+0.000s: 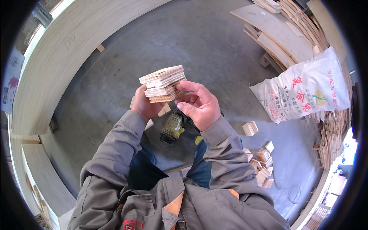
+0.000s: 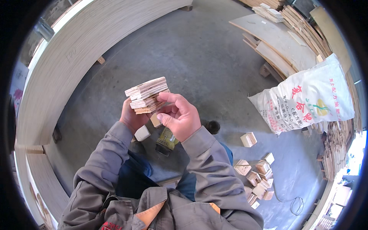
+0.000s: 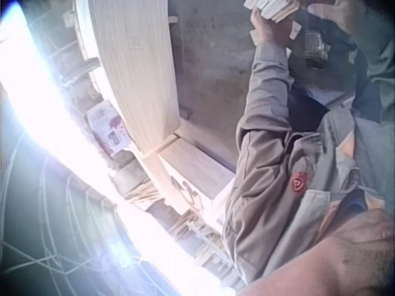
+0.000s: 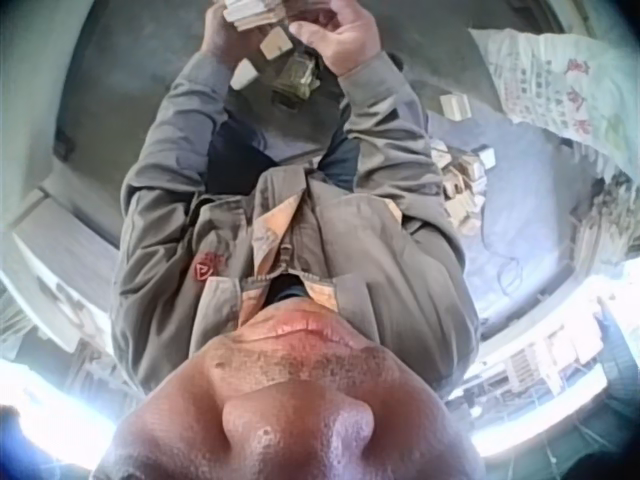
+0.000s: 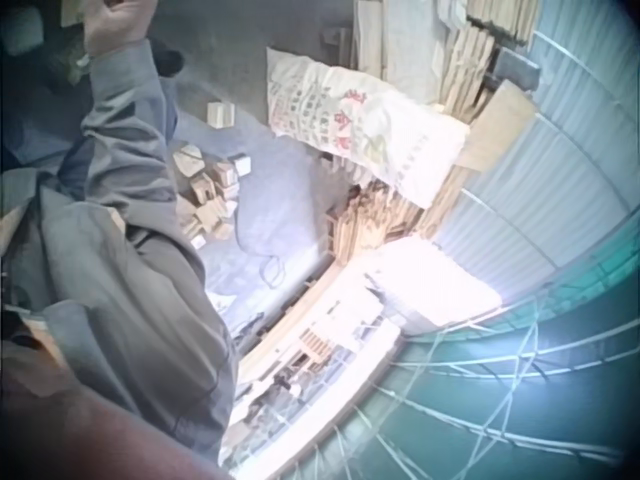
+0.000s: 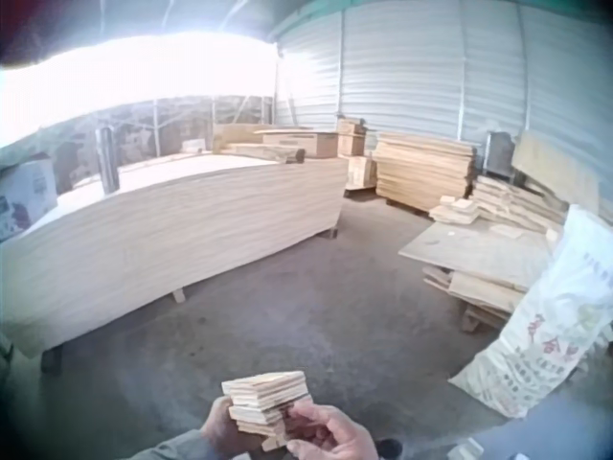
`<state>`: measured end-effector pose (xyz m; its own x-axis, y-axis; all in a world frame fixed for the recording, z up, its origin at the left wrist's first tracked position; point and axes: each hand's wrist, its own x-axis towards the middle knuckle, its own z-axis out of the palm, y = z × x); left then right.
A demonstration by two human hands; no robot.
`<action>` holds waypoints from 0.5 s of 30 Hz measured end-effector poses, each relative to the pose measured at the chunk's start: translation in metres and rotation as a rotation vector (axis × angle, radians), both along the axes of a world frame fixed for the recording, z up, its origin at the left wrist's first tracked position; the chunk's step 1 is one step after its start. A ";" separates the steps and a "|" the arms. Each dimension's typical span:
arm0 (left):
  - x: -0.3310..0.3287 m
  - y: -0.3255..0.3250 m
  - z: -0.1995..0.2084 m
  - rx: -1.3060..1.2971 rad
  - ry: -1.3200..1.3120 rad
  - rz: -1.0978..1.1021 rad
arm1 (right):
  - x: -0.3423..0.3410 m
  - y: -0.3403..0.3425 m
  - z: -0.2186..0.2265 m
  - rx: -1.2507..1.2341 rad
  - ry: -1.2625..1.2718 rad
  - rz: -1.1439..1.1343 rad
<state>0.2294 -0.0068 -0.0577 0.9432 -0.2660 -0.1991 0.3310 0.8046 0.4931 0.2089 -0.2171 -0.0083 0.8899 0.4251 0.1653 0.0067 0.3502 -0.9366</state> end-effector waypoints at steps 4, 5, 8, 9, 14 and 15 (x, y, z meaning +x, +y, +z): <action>0.000 -0.009 0.002 -0.068 0.038 -0.012 | -0.001 -0.012 0.007 0.011 0.016 -0.102; 0.000 -0.011 0.003 -0.102 0.038 -0.029 | -0.001 -0.016 0.006 0.020 0.020 -0.158; -0.001 -0.016 0.005 -0.178 0.040 -0.058 | 0.003 -0.026 0.004 -0.153 -0.056 -0.311; 0.001 -0.011 -0.008 -0.247 -0.006 -0.114 | 0.004 -0.028 0.004 -0.251 -0.128 -0.347; 0.002 -0.014 -0.019 -0.307 -0.010 -0.204 | 0.000 -0.028 0.005 -0.534 -0.292 -0.303; 0.001 -0.016 -0.018 -0.246 0.070 -0.189 | 0.000 -0.026 0.006 -0.560 -0.287 -0.273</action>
<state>0.2307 -0.0226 -0.0753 0.8586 -0.4836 -0.1702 0.5126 0.8177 0.2621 0.2085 -0.2436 -0.0027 0.9313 0.2816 0.2312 0.3007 -0.2359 -0.9241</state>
